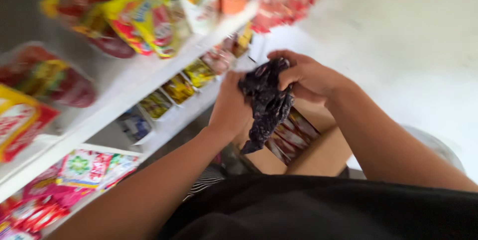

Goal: The person wipes a shelf with a cloth and then places multiple packaged food items from a cardboard box onto the shelf, arranging them in rows. The person handles items one at a time and positions them neatly on the shelf.

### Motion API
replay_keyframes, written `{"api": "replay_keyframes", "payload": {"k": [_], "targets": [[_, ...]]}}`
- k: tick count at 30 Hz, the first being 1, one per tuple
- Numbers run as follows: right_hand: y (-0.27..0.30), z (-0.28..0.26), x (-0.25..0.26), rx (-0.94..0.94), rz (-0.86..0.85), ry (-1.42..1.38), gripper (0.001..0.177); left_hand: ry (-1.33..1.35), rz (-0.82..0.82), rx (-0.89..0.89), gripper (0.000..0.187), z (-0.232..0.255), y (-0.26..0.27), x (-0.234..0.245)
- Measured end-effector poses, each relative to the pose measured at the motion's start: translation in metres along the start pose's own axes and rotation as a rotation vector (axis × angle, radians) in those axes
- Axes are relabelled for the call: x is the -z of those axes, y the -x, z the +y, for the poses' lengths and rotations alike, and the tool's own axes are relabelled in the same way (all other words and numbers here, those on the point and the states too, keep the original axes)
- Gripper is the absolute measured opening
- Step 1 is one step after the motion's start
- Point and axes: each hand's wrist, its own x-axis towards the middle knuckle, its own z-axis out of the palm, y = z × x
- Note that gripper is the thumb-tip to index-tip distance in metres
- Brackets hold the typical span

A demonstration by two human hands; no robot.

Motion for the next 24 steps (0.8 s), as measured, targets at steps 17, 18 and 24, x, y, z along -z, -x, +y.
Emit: {"api": "replay_keyframes", "payload": {"k": [17,18,24], "targets": [[0.064,0.118,0.054,-0.146,1.008,-0.225,0.048,-0.37,-1.168,-0.151,0.014,-0.085,0.083,-0.045],[0.064,0.126,0.058,-0.114,1.046,-0.283,0.045,-0.397,-1.216,-0.113,0.014,-0.088,0.085,-0.041],[0.074,0.179,0.067,0.083,0.933,-0.227,0.026,-0.373,-1.182,0.005,0.02,-0.077,0.093,-0.04]]}}
